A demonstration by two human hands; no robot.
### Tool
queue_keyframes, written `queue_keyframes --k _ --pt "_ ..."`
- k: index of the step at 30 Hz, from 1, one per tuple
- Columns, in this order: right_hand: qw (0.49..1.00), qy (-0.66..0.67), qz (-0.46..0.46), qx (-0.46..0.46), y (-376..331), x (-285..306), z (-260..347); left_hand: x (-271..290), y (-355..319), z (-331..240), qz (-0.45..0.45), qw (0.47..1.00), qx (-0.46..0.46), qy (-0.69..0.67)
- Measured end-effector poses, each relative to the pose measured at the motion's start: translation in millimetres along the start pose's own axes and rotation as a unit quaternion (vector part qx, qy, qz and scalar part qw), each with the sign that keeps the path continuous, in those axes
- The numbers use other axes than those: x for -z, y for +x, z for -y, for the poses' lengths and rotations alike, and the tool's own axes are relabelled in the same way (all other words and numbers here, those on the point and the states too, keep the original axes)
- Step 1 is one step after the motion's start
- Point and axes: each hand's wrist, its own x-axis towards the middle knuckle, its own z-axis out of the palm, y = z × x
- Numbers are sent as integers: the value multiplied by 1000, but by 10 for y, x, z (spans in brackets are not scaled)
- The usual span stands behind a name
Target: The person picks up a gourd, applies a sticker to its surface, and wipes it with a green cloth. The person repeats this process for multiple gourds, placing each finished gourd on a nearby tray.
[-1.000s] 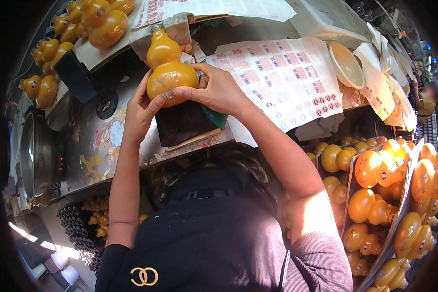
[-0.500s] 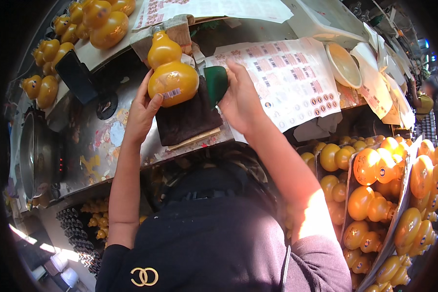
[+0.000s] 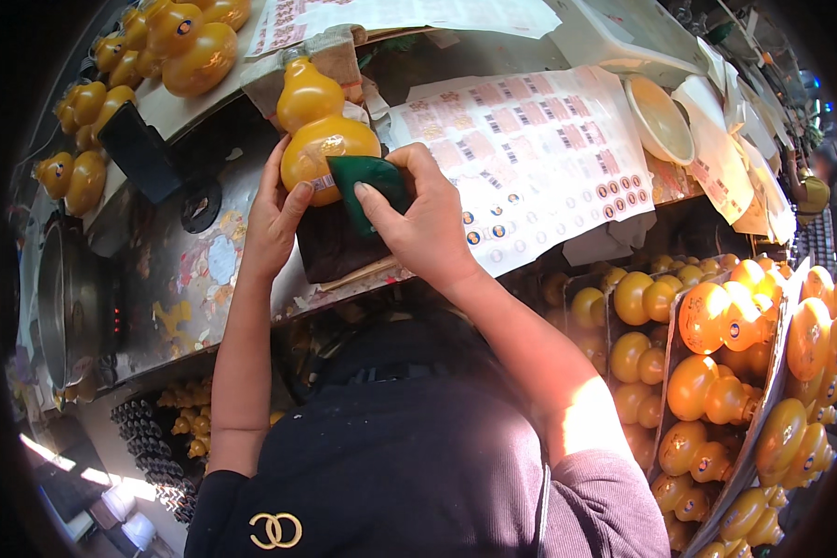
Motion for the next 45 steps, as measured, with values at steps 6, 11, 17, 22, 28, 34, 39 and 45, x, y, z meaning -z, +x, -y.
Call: queue_keyframes --k 6,11,17,22,28,34,39,45 --pt "994 88 -19 -66 -18 82 -143 -4 1 10 -5 1000 3 21" --pt "964 213 -37 -153 58 194 -88 -9 26 -95 -13 998 50 -38" --pt "983 -11 74 -170 539 271 61 -118 125 -164 -73 993 50 -73" --pt "972 -133 147 -127 630 98 31 -182 122 -121 -84 995 44 -34" --pt "971 -27 173 -162 583 83 -82 -183 93 -98 -74 994 51 -56" --pt "954 15 226 -198 630 117 16 -128 106 -76 -57 990 75 -106" --pt "954 -92 256 -127 791 145 7 -140 194 -208 -74 991 85 -73" --pt "939 -82 317 -107 911 112 -16 -189 215 -151 -100 990 71 -73"
